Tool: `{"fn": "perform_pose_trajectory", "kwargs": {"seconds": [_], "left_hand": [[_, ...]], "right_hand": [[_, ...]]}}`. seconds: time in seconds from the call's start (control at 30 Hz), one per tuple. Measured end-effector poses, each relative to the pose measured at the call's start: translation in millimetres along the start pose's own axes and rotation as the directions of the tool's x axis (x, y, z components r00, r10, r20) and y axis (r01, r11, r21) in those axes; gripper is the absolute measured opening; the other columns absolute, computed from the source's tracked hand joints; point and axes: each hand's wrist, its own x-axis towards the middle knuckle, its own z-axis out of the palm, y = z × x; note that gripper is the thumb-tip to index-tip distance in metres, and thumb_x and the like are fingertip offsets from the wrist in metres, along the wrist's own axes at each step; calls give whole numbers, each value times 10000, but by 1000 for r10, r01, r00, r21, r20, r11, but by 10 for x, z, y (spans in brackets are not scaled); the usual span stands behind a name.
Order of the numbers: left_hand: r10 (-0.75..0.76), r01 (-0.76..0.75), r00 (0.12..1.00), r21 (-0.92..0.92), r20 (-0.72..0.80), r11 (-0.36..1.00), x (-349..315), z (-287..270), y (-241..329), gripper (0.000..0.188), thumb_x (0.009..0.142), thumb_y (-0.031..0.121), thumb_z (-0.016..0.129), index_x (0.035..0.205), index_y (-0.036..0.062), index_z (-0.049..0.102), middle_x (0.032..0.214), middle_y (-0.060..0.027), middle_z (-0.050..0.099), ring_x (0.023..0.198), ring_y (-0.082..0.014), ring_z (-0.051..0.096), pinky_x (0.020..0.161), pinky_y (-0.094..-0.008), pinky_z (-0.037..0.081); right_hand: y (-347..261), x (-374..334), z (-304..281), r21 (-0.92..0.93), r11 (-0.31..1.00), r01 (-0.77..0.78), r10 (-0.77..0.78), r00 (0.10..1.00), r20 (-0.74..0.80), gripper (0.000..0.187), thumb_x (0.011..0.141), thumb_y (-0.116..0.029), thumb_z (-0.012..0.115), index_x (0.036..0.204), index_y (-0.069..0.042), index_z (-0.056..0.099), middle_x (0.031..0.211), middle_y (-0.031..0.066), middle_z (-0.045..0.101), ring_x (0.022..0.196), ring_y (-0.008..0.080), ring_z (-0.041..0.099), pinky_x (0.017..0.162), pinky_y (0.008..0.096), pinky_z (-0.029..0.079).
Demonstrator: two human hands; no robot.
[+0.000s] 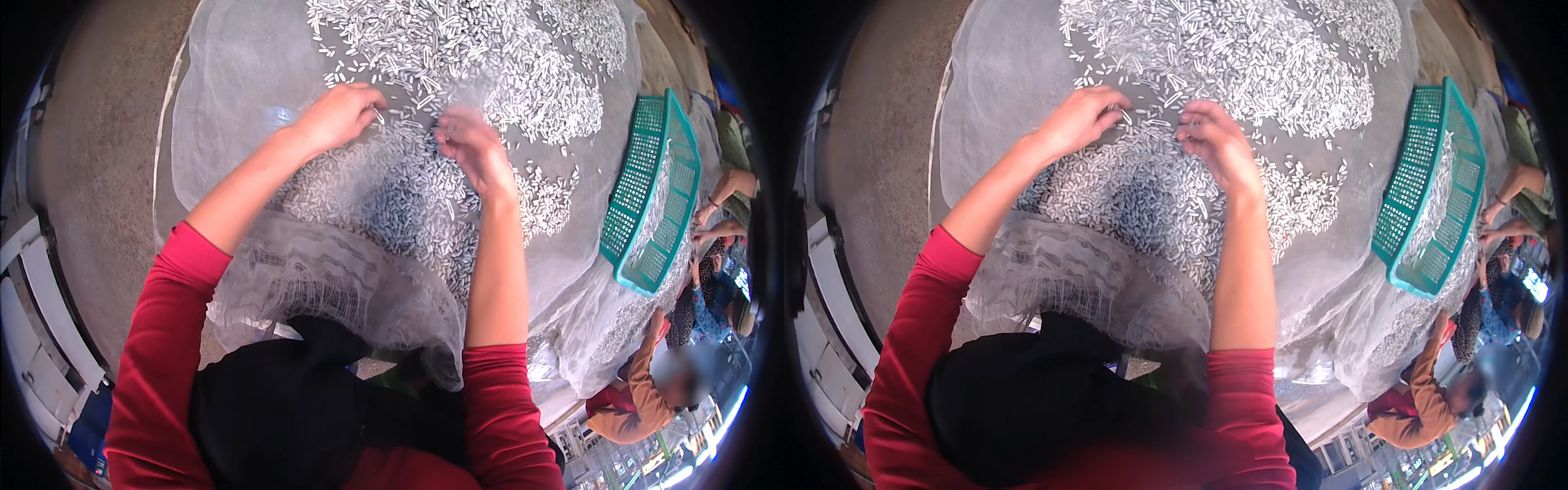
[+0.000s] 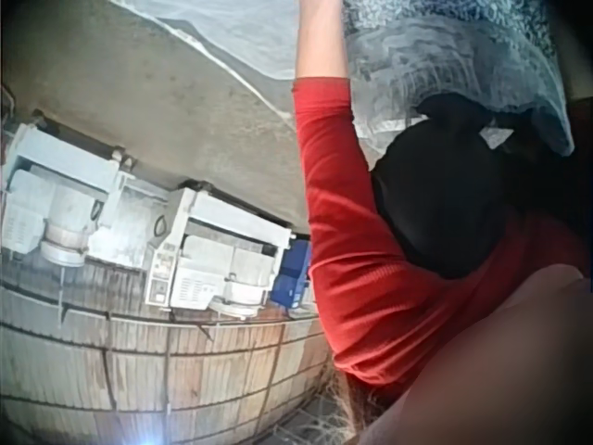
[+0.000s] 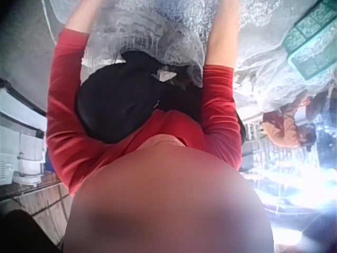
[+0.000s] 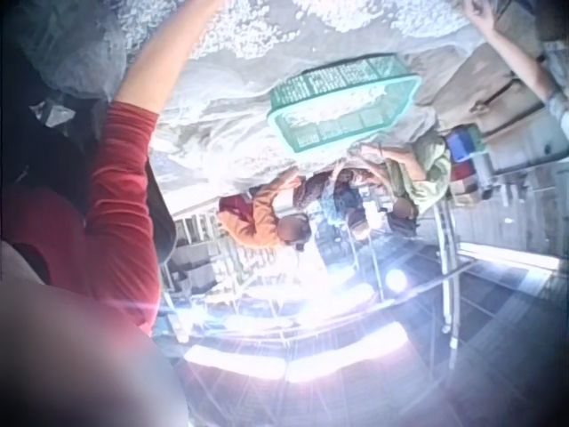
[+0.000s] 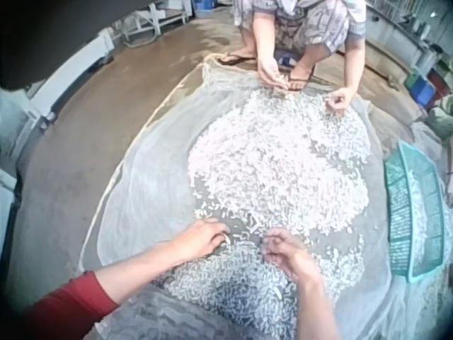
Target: The person repeatedly picks up small white cylindrical items from a large pile on a white sheet and places them into a green basket. The hands work continuously, moving items from the sheet to the basket.
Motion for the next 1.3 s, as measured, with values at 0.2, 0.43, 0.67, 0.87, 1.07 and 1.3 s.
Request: {"fn": "perform_pose_trajectory", "kwargs": {"seconds": [0.2,0.43,0.67,0.87,1.07,1.3], "left_hand": [[127,-130,992,198,28,972,110,92,-37,140,777,81,649,896,45,582,896,-95,582,942,-291,573,803,-408,476],[42,-43,996,11,82,999,86,17,-136,95,851,92,608,898,42,542,824,-76,607,806,-244,606,707,-345,484],[-213,379,925,-755,314,534,-168,-78,-106,237,941,115,535,1168,48,536,872,-33,619,813,-95,594,685,-246,484],[-111,442,890,-781,442,441,-223,-34,-30,256,949,193,545,1142,33,598,905,-24,623,840,-107,602,730,-249,500],[-120,499,857,-750,501,434,-288,-87,14,314,921,178,590,1200,33,593,1003,-97,668,863,-162,651,765,-291,530],[-132,522,844,-739,521,425,-332,-114,103,440,936,159,561,1358,71,469,1046,-117,656,880,-184,658,795,-298,537]], "right_hand": [[157,384,256,-997,35,70,-243,968,60,118,819,-153,597,877,-97,682,838,120,660,800,287,646,722,387,515],[158,276,187,-999,8,32,-237,971,29,117,806,-190,642,865,-93,670,899,136,664,835,313,647,739,420,521],[247,308,241,-991,-60,116,-339,932,129,128,763,-187,698,853,-101,669,882,117,664,839,310,643,741,403,517],[80,141,80,-844,537,5,-177,979,-106,134,794,-178,689,822,-51,658,690,30,601,714,209,611,676,318,475],[142,-101,-10,-490,872,17,-93,987,-132,153,789,-170,697,837,-30,661,659,-24,524,620,88,484,594,238,403],[362,190,391,-973,-229,-13,-295,954,57,151,787,-203,634,861,-75,662,915,115,670,828,284,666,712,366,535]]}}
